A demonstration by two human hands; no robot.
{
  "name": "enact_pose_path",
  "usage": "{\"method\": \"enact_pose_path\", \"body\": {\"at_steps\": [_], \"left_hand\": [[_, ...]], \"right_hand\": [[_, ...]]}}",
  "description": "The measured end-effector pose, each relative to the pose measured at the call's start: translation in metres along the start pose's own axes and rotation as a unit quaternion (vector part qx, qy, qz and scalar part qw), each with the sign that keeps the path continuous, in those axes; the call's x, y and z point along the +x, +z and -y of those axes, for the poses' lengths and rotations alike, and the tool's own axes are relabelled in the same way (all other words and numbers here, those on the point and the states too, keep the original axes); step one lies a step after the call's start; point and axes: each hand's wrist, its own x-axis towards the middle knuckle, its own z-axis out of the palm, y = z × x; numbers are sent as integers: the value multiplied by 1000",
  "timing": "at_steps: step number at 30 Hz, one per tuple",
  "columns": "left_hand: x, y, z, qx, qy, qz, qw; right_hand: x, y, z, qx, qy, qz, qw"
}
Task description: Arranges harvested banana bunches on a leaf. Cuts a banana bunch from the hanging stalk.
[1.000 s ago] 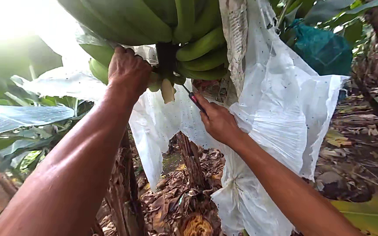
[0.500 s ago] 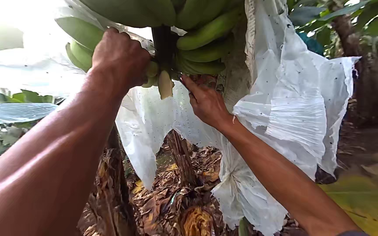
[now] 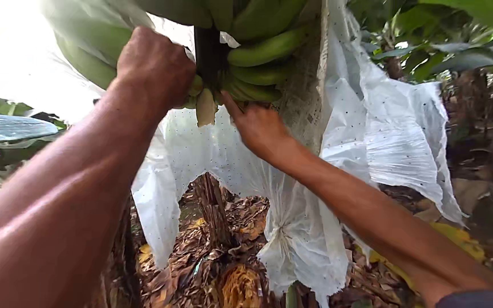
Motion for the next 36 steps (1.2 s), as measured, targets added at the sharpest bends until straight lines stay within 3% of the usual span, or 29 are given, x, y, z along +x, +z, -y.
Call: {"method": "enact_pose_path", "body": {"at_steps": [2,5,7,10,14,19,23,29,36], "left_hand": [[-9,-6,-2,-30,-3,0,1000],[-20,0,-11,-66,5,-31,997],[-15,-5,1,-79,-10,-57,995],[-13,-14,-10,-76,-23,-30,996],[-18,-18,-25,-82,-38,-4,996],[-25,-23,-14,-61,-40,10,997],[-28,-14,-4,-30,-24,-10,999],[-28,-13,-2,-19,-20,-14,1000],[-19,-11,-17,-12,-16,10,1000]], "right_hand": [[-45,-1,-46,-22,-21,65,997],[-171,9,-142,11,73,226,971],[-235,-12,-184,54,116,194,973],[-276,-41,-175,93,71,75,990],[-207,-49,-123,126,-7,-45,991],[-94,-33,-72,119,-50,-65,990],[-51,-16,-45,136,-71,-117,981],[-28,1,-28,83,-17,-109,990],[4,-7,-30,37,-14,-6,999]]}}
